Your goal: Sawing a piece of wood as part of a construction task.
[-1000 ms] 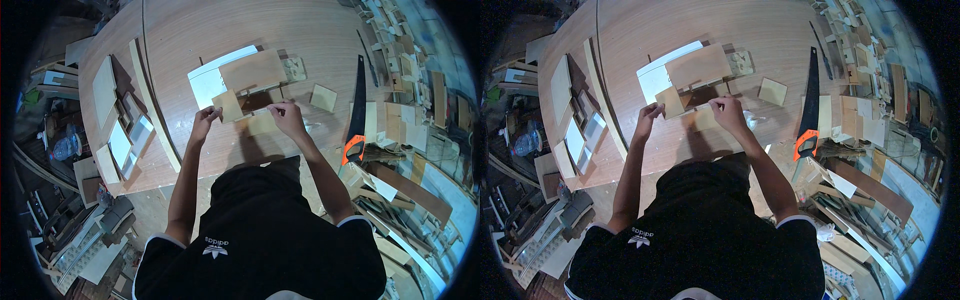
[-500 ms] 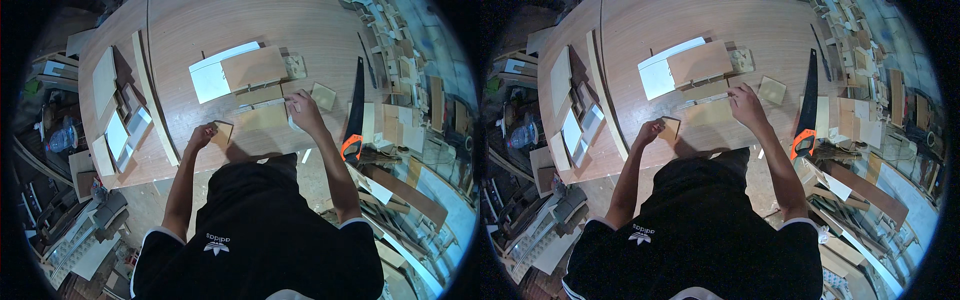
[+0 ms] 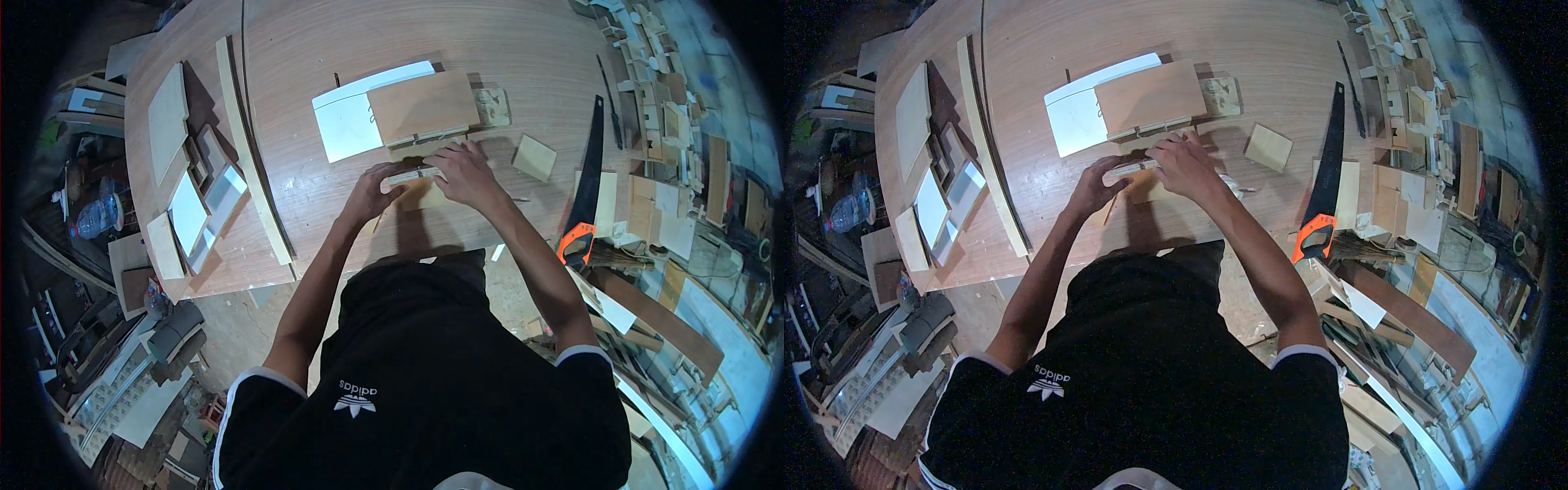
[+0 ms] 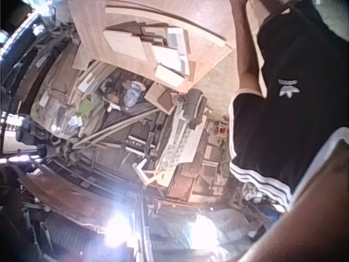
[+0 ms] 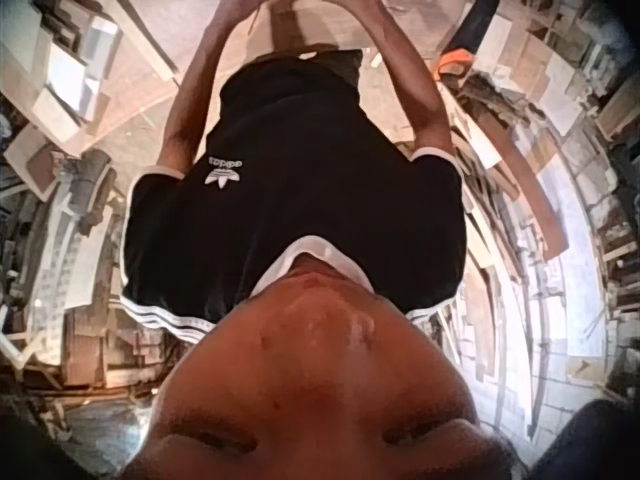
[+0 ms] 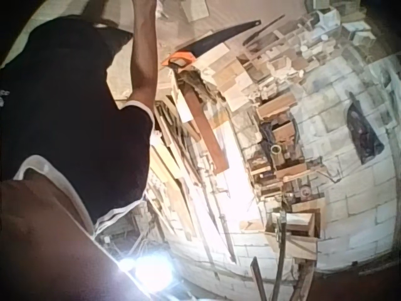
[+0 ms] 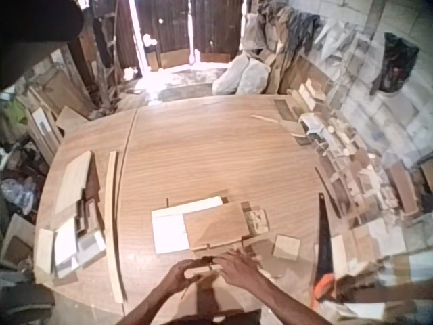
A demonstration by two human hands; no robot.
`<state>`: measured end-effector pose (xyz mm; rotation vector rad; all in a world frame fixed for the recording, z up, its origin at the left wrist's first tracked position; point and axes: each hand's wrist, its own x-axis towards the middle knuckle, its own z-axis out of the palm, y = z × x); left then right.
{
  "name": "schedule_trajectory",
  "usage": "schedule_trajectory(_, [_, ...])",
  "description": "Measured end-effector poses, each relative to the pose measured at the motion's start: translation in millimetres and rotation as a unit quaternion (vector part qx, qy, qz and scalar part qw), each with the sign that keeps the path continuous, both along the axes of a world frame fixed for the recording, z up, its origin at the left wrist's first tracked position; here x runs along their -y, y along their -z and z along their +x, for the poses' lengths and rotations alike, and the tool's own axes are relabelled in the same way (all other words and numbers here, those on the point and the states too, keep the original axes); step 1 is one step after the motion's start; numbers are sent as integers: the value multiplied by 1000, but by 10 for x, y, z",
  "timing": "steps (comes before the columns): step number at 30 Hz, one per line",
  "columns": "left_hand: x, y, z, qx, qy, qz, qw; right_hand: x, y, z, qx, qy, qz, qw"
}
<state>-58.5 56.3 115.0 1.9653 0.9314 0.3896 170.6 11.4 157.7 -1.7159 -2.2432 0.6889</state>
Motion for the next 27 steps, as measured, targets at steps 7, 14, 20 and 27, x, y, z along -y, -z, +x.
schedule_trajectory(7, [-13, 38, 0, 1, -8, -53, 999, -33, 113, 9, 49, -19, -66, 996])
schedule_trajectory(14, [-29, -90, 33, -13, -11, -80, 997, -34, 214, 39, -1, -20, -46, 999])
schedule_trajectory(20, [-34, -43, 18, -32, -10, -87, 996, -39, 164, 30, 20, -23, -59, 998])
schedule_trajectory(27, [-28, -140, 52, -21, -3, -81, 997, -37, 133, 29, 21, -19, -69, 997])
